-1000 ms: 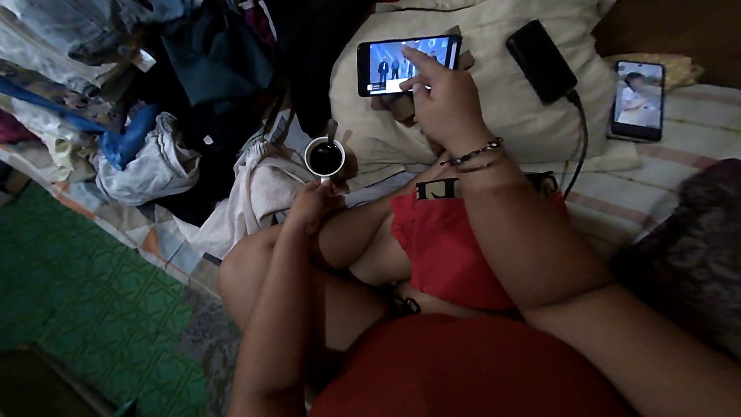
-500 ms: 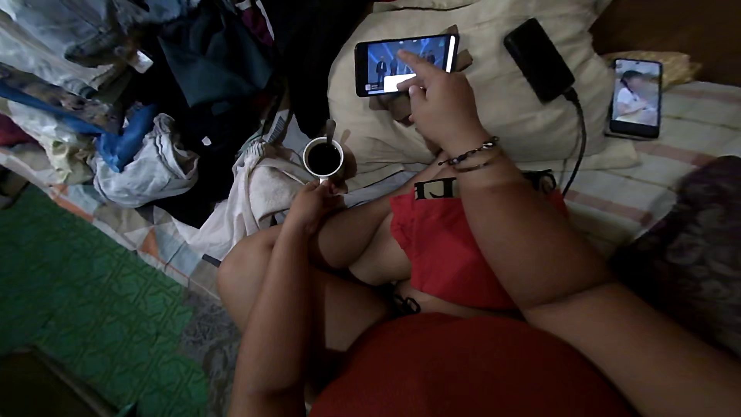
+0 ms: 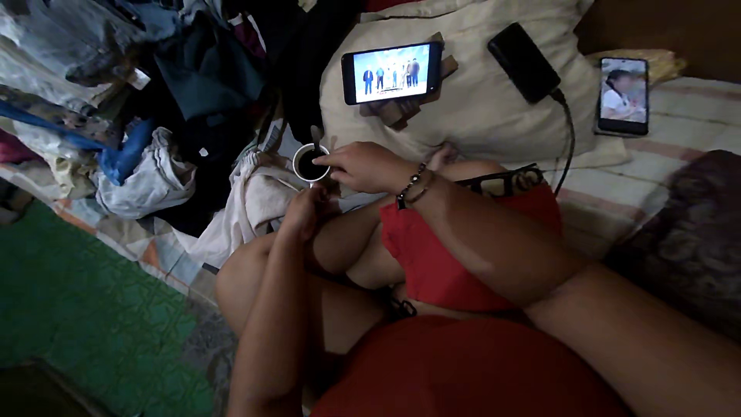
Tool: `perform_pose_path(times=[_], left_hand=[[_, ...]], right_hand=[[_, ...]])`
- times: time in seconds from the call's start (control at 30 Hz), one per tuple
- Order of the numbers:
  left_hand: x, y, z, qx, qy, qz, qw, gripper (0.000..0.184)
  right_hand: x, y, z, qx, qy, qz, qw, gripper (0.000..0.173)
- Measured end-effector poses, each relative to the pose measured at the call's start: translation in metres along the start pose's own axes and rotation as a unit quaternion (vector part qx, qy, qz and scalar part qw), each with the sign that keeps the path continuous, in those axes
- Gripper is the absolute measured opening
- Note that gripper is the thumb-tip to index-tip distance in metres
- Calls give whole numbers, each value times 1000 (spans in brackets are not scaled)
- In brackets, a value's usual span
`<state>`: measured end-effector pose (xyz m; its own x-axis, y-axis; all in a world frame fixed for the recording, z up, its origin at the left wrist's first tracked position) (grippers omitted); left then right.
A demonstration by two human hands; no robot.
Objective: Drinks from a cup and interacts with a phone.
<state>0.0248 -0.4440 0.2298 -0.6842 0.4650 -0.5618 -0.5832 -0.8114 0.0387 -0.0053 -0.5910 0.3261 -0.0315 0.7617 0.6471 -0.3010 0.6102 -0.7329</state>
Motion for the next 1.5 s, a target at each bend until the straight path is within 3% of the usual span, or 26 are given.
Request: perform_pose_path(times=[0.2, 0.77, 1.23, 1.37, 1.5], left_hand=[[-1, 0, -3, 3, 33, -21, 999, 31], [-1, 1, 7, -13, 66, -55, 996, 29], [-4, 4, 52, -1, 115, -76, 990, 28], [-7, 4, 72, 29, 125, -41, 991, 28], [-12, 5, 101, 26, 123, -80, 989, 28]], right_hand=[[-6, 1, 2, 23, 37, -5, 999, 45], [-13, -8, 6, -9, 30, 10, 999, 41], [8, -21, 31, -37, 29, 25, 999, 55], [12, -22, 39, -29, 26, 28, 999, 70], [35, -26, 44, -19, -6, 17, 1000, 91]])
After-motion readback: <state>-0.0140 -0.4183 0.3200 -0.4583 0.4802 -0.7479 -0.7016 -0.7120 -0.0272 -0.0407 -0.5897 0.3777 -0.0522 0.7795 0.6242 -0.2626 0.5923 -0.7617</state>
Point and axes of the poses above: each hand's wrist, its own z-axis away from the middle knuckle, its own y-axis out of the palm, x = y × z, the point moved 7 cm from there along -z, towards the middle knuckle, and after that the axes turned 7 degrees about -y, right-handed, at the moved point
